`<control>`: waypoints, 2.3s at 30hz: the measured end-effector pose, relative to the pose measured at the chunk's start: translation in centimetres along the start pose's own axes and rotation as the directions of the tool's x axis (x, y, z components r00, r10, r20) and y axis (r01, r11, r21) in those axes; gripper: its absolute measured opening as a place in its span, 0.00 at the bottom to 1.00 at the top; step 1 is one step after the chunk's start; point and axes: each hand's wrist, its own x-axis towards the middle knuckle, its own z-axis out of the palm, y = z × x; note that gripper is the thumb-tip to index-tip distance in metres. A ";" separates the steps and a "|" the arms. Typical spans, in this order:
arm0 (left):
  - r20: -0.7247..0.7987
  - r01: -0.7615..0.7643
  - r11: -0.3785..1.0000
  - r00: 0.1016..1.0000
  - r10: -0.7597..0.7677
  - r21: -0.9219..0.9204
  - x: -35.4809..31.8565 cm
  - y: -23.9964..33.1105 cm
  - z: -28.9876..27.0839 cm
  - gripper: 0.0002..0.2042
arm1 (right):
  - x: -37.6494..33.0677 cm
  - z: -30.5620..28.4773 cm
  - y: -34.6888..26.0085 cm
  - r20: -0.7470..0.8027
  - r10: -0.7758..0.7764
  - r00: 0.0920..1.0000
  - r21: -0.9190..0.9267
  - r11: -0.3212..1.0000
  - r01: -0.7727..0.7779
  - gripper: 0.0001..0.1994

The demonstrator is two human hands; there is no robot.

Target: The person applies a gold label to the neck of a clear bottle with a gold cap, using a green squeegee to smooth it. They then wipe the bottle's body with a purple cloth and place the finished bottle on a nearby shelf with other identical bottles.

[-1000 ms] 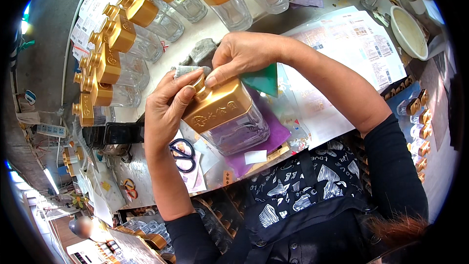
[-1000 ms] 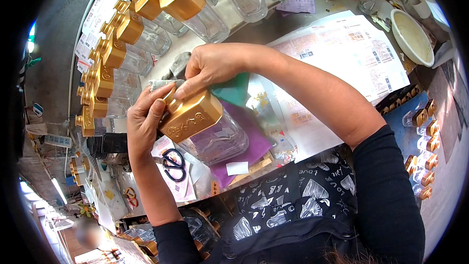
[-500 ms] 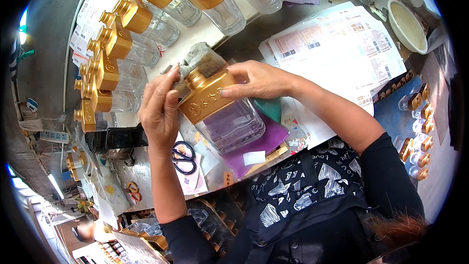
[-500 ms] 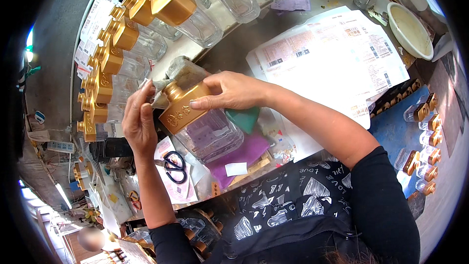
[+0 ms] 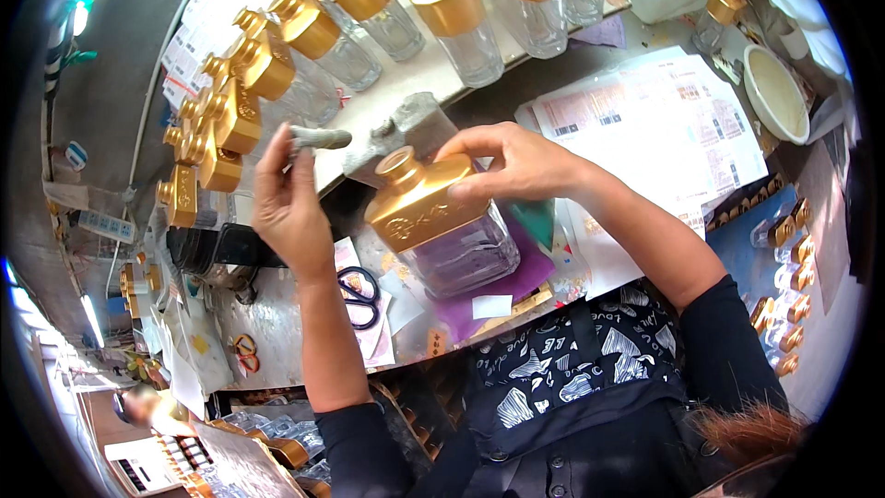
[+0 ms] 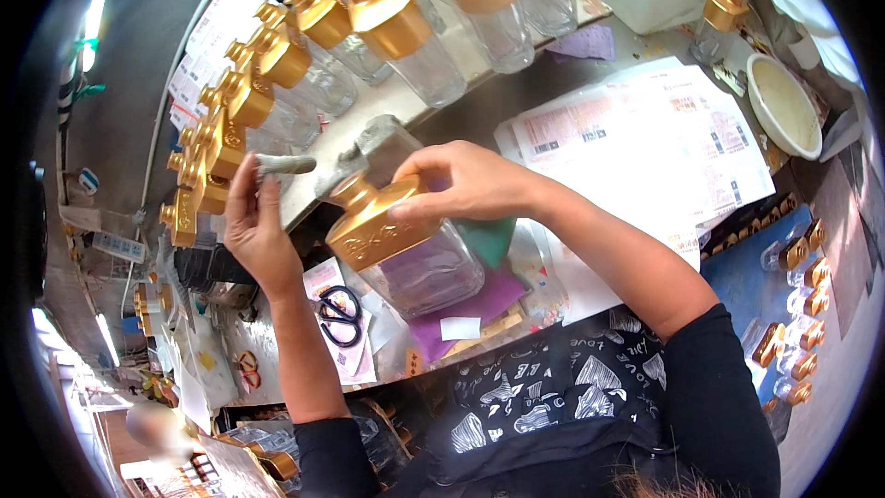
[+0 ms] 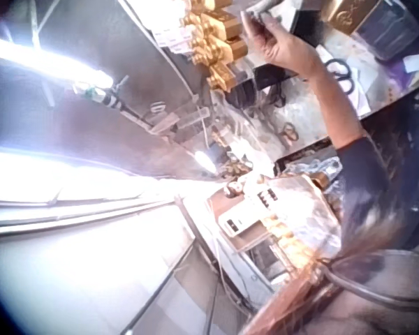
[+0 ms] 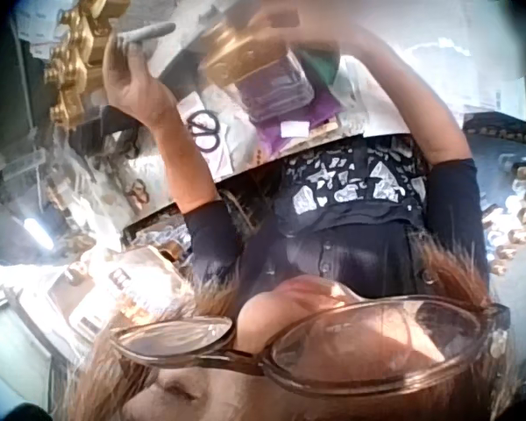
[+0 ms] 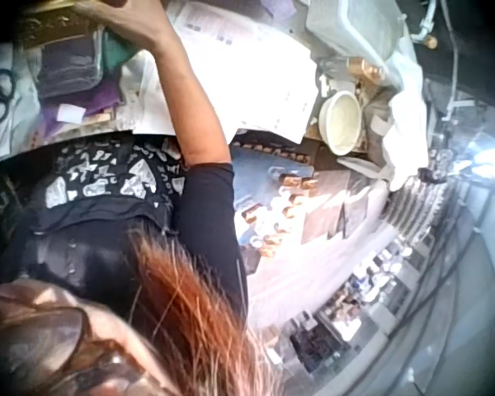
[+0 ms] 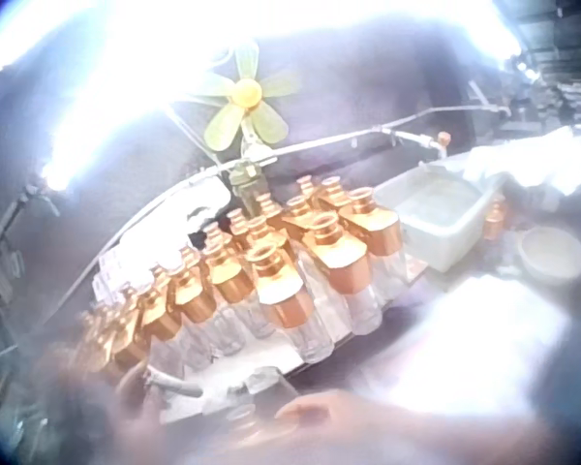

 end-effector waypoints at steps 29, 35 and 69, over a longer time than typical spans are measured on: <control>0.508 0.473 0.696 0.842 -0.178 -0.540 -11.7 7.7 -0.2 0.54 | -4.2 6.4 -6.9 -0.254 -0.402 0.880 -0.477 0.843 0.248 0.10; 0.371 0.369 0.829 0.903 -0.215 -0.420 -12.8 7.7 0.8 0.54 | -4.0 7.4 -6.5 0.153 -0.623 0.768 -0.689 0.490 0.534 0.10; 0.370 0.457 0.809 0.871 -0.323 -0.369 -12.1 7.8 1.3 0.54 | -4.0 6.6 -4.6 0.117 -0.515 0.849 -0.512 0.701 0.496 0.26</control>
